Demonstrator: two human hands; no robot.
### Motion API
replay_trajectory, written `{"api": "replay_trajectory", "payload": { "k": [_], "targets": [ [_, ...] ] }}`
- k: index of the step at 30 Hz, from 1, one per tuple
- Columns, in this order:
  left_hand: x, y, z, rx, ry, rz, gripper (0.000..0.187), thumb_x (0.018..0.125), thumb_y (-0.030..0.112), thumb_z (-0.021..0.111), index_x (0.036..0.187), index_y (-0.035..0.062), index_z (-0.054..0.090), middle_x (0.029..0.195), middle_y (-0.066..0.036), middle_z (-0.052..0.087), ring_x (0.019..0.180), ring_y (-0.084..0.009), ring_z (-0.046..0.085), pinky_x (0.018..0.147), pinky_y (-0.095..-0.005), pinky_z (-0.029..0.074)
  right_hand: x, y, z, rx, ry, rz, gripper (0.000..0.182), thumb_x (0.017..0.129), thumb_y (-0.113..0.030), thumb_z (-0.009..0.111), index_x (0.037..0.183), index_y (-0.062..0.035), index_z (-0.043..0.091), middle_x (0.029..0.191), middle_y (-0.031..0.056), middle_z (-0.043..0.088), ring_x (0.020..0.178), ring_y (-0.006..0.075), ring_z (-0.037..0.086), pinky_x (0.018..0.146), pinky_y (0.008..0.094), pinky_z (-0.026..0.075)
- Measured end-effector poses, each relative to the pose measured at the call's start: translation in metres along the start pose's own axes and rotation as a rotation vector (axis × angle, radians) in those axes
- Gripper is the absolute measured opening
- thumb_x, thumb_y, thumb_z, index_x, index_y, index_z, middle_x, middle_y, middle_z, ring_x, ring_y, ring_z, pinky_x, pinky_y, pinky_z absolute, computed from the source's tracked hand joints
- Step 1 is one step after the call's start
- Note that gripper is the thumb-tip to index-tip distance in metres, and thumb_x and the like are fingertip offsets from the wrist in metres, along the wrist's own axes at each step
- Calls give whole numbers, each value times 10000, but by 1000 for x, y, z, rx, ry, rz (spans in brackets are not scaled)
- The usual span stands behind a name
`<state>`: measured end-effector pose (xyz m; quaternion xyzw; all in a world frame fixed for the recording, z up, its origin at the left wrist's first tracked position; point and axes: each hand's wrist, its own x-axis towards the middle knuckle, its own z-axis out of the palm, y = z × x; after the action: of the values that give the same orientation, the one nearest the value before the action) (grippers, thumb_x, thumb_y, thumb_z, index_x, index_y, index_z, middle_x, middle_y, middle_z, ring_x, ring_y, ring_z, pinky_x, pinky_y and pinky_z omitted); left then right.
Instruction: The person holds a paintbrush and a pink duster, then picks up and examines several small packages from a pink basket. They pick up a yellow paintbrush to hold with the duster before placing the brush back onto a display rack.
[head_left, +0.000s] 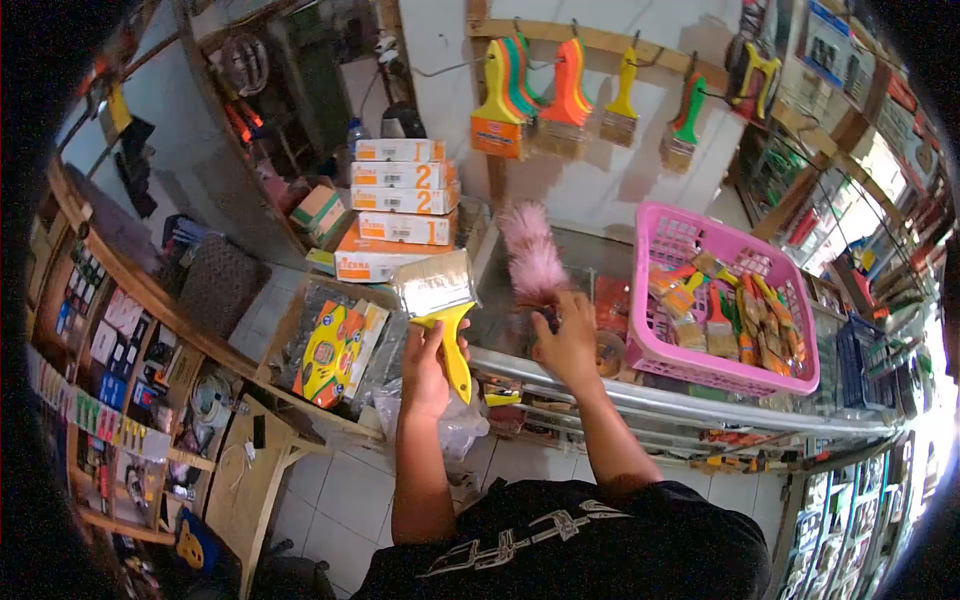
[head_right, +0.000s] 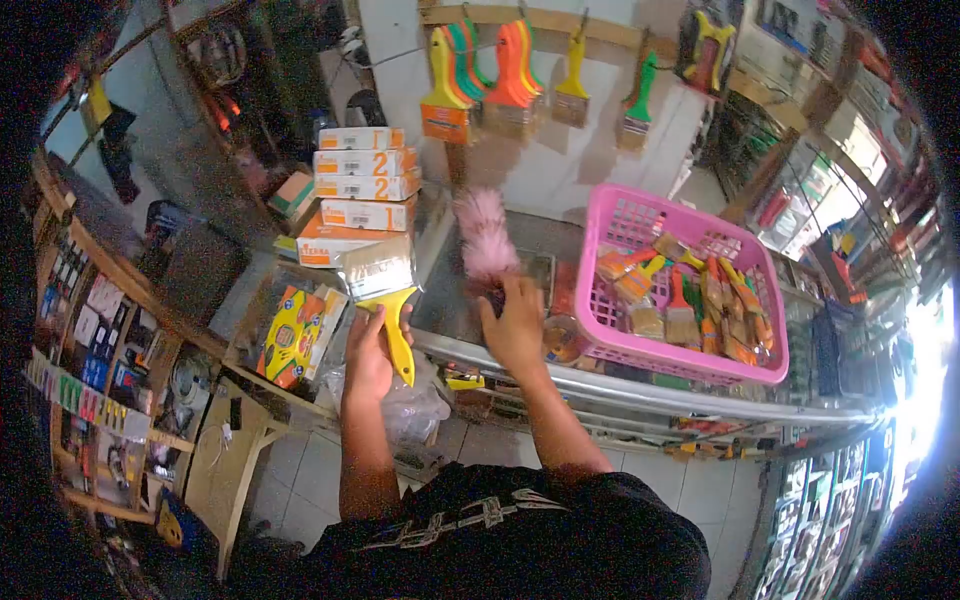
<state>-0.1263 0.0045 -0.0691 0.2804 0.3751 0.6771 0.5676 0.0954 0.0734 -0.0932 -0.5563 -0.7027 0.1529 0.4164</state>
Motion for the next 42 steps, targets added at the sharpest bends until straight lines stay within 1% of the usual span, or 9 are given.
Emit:
{"api": "replay_trajectory", "payload": {
  "k": [7, 16, 19, 26, 30, 34, 38, 41, 42],
  "targets": [
    [-4, 23, -25, 29, 23, 72, 387, 1044, 156, 557, 1423, 95, 503, 1214, -110, 695, 879, -160, 634, 793, -338, 550, 18, 12, 28, -243, -117, 175, 797, 814, -266, 779, 1512, -55, 455, 1432, 249, 501, 1338, 469, 443, 1143, 566, 326],
    [4, 14, -4, 45, -28, 96, 381, 1085, 200, 531, 1448, 96, 479, 1308, -127, 680, 738, -143, 606, 684, -298, 528, 3, 23, 26, -145, 133, 13, 626, 820, -238, 772, 1373, -13, 582, 1329, 263, 560, 1229, 458, 524, 1057, 567, 404],
    [7, 16, 5, 30, -49, 95, 371, 1069, 171, 513, 1427, 75, 489, 1314, -150, 675, 733, -147, 601, 682, -293, 519, -3, 4, -2, -252, -211, 201, 623, 837, -208, 760, 1381, -14, 527, 1424, 278, 509, 1297, 471, 483, 1079, 579, 389],
    [20, 16, 26, -15, -133, 71, 428, 1044, 160, 516, 1463, 93, 461, 1345, -121, 656, 764, -136, 608, 673, -298, 526, -8, 13, -9, 17, 97, -147, 267, 983, -158, 649, 1191, 10, 648, 1032, 246, 659, 995, 377, 670, 860, 460, 512],
    [27, 9, 27, 22, -88, 33, 454, 1038, 189, 549, 1475, 113, 454, 1260, -77, 659, 728, -115, 600, 598, -280, 504, -24, -44, -61, 360, -159, -94, 262, 1011, -122, 628, 1221, 34, 635, 761, 182, 638, 635, 228, 635, 613, 364, 491],
    [28, 14, 39, -4, -222, 30, 440, 1038, 229, 573, 1450, 113, 472, 1207, -56, 650, 611, -90, 524, 488, -217, 397, -30, -41, -63, 259, 41, -77, 233, 1002, -137, 644, 1138, 52, 650, 766, 202, 641, 621, 245, 641, 584, 381, 472],
    [29, 9, 49, -13, -266, 11, 427, 1043, 231, 567, 1437, 93, 477, 1246, -65, 647, 561, -72, 460, 442, -198, 329, -33, -44, -90, 217, -97, -277, 214, 993, -133, 654, 965, 77, 628, 780, 228, 634, 674, 264, 625, 628, 378, 465],
    [24, 14, 66, -23, -339, 73, 452, 1042, 221, 566, 1462, 97, 456, 1098, -28, 652, 540, -61, 441, 428, -195, 300, -44, -52, -94, 267, 13, 40, 209, 989, -126, 662, 992, 83, 648, 788, 222, 645, 663, 242, 601, 624, 370, 464],
    [25, 13, 69, -16, -358, 76, 479, 1040, 226, 564, 1483, 98, 438, 1071, -12, 633, 523, -59, 428, 421, -194, 294, -47, -48, -93, 221, 95, -111, 218, 999, -125, 656, 1058, 85, 661, 775, 175, 644, 648, 185, 580, 610, 346, 459]
  ]
}}
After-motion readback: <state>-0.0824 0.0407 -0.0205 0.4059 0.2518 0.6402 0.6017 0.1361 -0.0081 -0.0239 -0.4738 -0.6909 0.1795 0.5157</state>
